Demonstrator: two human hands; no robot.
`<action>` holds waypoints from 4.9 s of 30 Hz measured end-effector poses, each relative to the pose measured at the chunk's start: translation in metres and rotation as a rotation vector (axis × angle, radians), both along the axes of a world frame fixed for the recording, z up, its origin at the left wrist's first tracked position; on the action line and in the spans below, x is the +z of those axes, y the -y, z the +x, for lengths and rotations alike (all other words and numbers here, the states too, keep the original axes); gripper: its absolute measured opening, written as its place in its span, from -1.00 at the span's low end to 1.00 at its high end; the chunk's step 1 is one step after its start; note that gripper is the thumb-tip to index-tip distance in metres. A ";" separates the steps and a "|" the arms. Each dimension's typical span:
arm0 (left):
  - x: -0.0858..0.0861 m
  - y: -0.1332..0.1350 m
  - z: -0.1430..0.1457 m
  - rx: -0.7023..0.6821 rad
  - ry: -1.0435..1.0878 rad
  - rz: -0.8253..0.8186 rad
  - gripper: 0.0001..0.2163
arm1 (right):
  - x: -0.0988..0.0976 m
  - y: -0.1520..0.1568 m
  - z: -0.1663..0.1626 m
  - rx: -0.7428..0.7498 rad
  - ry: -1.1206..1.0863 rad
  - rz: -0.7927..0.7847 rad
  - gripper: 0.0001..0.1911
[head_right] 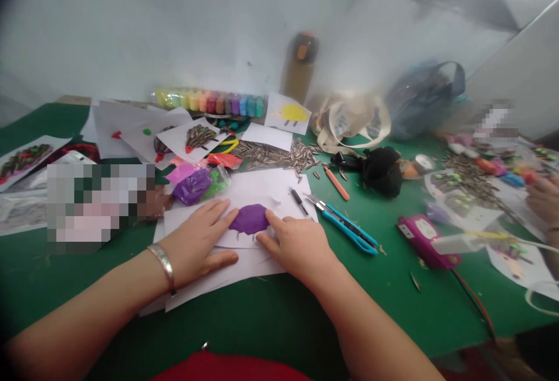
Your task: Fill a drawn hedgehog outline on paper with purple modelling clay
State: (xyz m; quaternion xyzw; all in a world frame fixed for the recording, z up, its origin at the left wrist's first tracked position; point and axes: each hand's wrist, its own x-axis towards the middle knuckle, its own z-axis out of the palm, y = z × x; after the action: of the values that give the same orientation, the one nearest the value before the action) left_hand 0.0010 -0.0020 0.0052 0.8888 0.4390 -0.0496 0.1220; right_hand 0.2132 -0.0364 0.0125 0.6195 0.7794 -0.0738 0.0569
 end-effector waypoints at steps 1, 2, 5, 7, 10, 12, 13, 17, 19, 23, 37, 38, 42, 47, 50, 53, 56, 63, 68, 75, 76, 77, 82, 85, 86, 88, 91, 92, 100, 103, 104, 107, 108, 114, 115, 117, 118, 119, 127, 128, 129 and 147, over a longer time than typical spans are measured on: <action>0.000 0.000 0.000 0.002 -0.007 -0.004 -0.27 | 0.000 0.001 0.001 0.002 -0.003 -0.003 -0.45; 0.000 0.000 0.000 0.003 -0.014 -0.002 -0.27 | 0.001 0.002 0.002 0.003 -0.005 -0.009 -0.45; -0.002 0.000 -0.001 -0.010 -0.005 0.027 -0.28 | 0.002 0.004 0.003 0.008 -0.019 -0.025 -0.46; -0.003 -0.001 -0.002 -0.021 0.023 0.036 -0.29 | 0.002 0.004 0.004 0.017 -0.039 -0.024 -0.46; -0.003 -0.001 -0.002 -0.015 0.019 0.011 -0.27 | 0.000 0.003 0.002 0.019 -0.071 -0.007 -0.46; -0.003 -0.001 -0.002 -0.007 0.015 -0.001 -0.27 | -0.001 0.001 -0.001 0.019 -0.089 0.001 -0.43; -0.004 -0.001 -0.003 -0.007 0.024 0.000 -0.27 | -0.001 0.001 -0.003 0.021 -0.091 -0.003 -0.40; -0.004 -0.001 -0.003 -0.020 0.064 0.007 -0.27 | -0.002 -0.003 -0.008 0.012 -0.072 -0.051 -0.38; -0.002 -0.001 -0.002 -0.013 0.048 -0.015 -0.23 | -0.004 -0.005 -0.006 0.009 -0.104 -0.055 -0.40; 0.000 -0.001 -0.001 -0.001 0.019 -0.042 -0.19 | -0.009 -0.006 0.005 -0.022 -0.235 -0.019 -0.44; -0.004 -0.008 -0.012 -0.060 0.042 0.009 -0.28 | -0.008 -0.001 -0.007 0.160 -0.255 0.229 -0.44; -0.004 -0.009 -0.012 -0.055 0.035 0.000 -0.28 | -0.008 -0.003 -0.008 0.188 -0.263 0.255 -0.45; -0.004 -0.010 -0.011 -0.039 0.030 -0.024 -0.27 | -0.013 -0.007 -0.015 0.260 -0.228 0.204 -0.46; -0.002 -0.010 -0.010 -0.046 0.035 -0.014 -0.29 | -0.020 -0.007 -0.024 0.168 -0.158 0.150 -0.46; -0.002 -0.010 -0.010 -0.044 0.026 -0.026 -0.29 | -0.020 -0.008 -0.025 0.135 -0.140 0.140 -0.45; -0.004 -0.010 -0.010 -0.045 0.027 -0.022 -0.29 | -0.020 -0.009 -0.026 0.125 -0.132 0.140 -0.45; -0.005 -0.010 -0.010 -0.043 0.029 -0.020 -0.27 | -0.021 -0.009 -0.026 0.124 -0.136 0.142 -0.45; -0.005 -0.012 -0.011 -0.044 0.070 -0.016 -0.29 | -0.020 -0.007 -0.032 0.134 -0.143 0.186 -0.48; -0.005 -0.013 -0.012 -0.049 0.082 -0.013 -0.31 | -0.011 -0.016 -0.033 0.158 -0.196 0.185 -0.58; -0.007 -0.010 -0.012 -0.040 0.130 -0.037 -0.25 | -0.011 -0.026 -0.022 0.162 -0.302 0.150 -0.54; -0.007 -0.010 -0.012 -0.039 0.128 -0.037 -0.26 | -0.012 -0.025 -0.023 0.171 -0.285 0.160 -0.55; -0.008 -0.010 -0.012 -0.037 0.124 -0.039 -0.26 | -0.013 -0.023 -0.025 0.175 -0.266 0.172 -0.56; -0.008 -0.010 -0.013 -0.019 0.135 -0.061 -0.29 | -0.014 -0.021 -0.030 0.179 -0.223 0.189 -0.59; -0.007 -0.011 -0.015 -0.031 0.148 -0.058 -0.29 | -0.016 -0.024 -0.023 0.203 -0.272 0.173 -0.56; -0.007 -0.012 -0.016 -0.037 0.156 -0.059 -0.28 | -0.018 -0.024 -0.019 0.213 -0.301 0.167 -0.54; -0.005 -0.015 -0.019 -0.041 0.172 -0.071 -0.27 | -0.020 -0.024 -0.011 0.219 -0.365 0.170 -0.49; -0.004 -0.018 -0.023 -0.041 0.173 -0.094 -0.29 | -0.021 -0.019 -0.007 0.242 -0.371 0.189 -0.50; -0.004 -0.018 -0.024 -0.042 0.168 -0.096 -0.29 | -0.020 -0.016 -0.008 0.266 -0.353 0.189 -0.52; -0.009 -0.018 -0.026 -0.079 0.169 -0.077 -0.33 | -0.011 -0.004 -0.032 0.415 -0.262 0.119 -0.52; -0.008 -0.020 -0.027 -0.069 0.164 -0.115 -0.32 | -0.011 -0.005 -0.033 0.407 -0.259 0.086 -0.53; -0.007 -0.020 -0.028 -0.068 0.166 -0.125 -0.32 | -0.011 -0.005 -0.033 0.398 -0.255 0.082 -0.53; -0.008 -0.021 -0.029 -0.060 0.177 -0.139 -0.32 | -0.010 -0.005 -0.033 0.367 -0.247 0.079 -0.54; -0.008 -0.021 -0.029 -0.059 0.182 -0.141 -0.33 | -0.010 -0.005 -0.033 0.360 -0.249 0.077 -0.54; -0.005 -0.022 -0.028 -0.037 0.184 -0.170 -0.32 | -0.011 -0.006 -0.031 0.348 -0.276 0.045 -0.50; -0.004 -0.022 -0.028 -0.035 0.180 -0.179 -0.31 | -0.012 -0.006 -0.030 0.337 -0.282 0.044 -0.48; -0.003 -0.022 -0.028 -0.033 0.192 -0.188 -0.31 | -0.012 -0.006 -0.031 0.311 -0.288 0.047 -0.43; -0.002 -0.023 -0.028 -0.034 0.201 -0.192 -0.31 | -0.011 -0.006 -0.031 0.304 -0.287 0.049 -0.42; -0.002 -0.023 -0.029 -0.034 0.209 -0.194 -0.30 | -0.011 -0.006 -0.032 0.305 -0.283 0.051 -0.43; -0.003 -0.030 -0.039 -0.088 0.255 -0.164 -0.42 | -0.014 -0.007 -0.029 0.263 -0.290 0.165 -0.47; -0.004 -0.031 -0.039 -0.096 0.250 -0.151 -0.45 | -0.014 -0.008 -0.030 0.253 -0.286 0.180 -0.48; -0.004 -0.031 -0.038 -0.100 0.240 -0.137 -0.46 | -0.015 -0.009 -0.031 0.250 -0.278 0.185 -0.48; -0.012 -0.027 -0.035 -0.086 0.240 -0.114 -0.43 | -0.021 -0.014 -0.041 0.236 -0.223 0.200 -0.48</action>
State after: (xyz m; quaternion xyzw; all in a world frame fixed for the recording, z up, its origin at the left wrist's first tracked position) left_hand -0.0336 0.0254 -0.0072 0.8978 0.3795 0.0267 0.2218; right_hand 0.1720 -0.0224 -0.0088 0.5145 0.8515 -0.0572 -0.0835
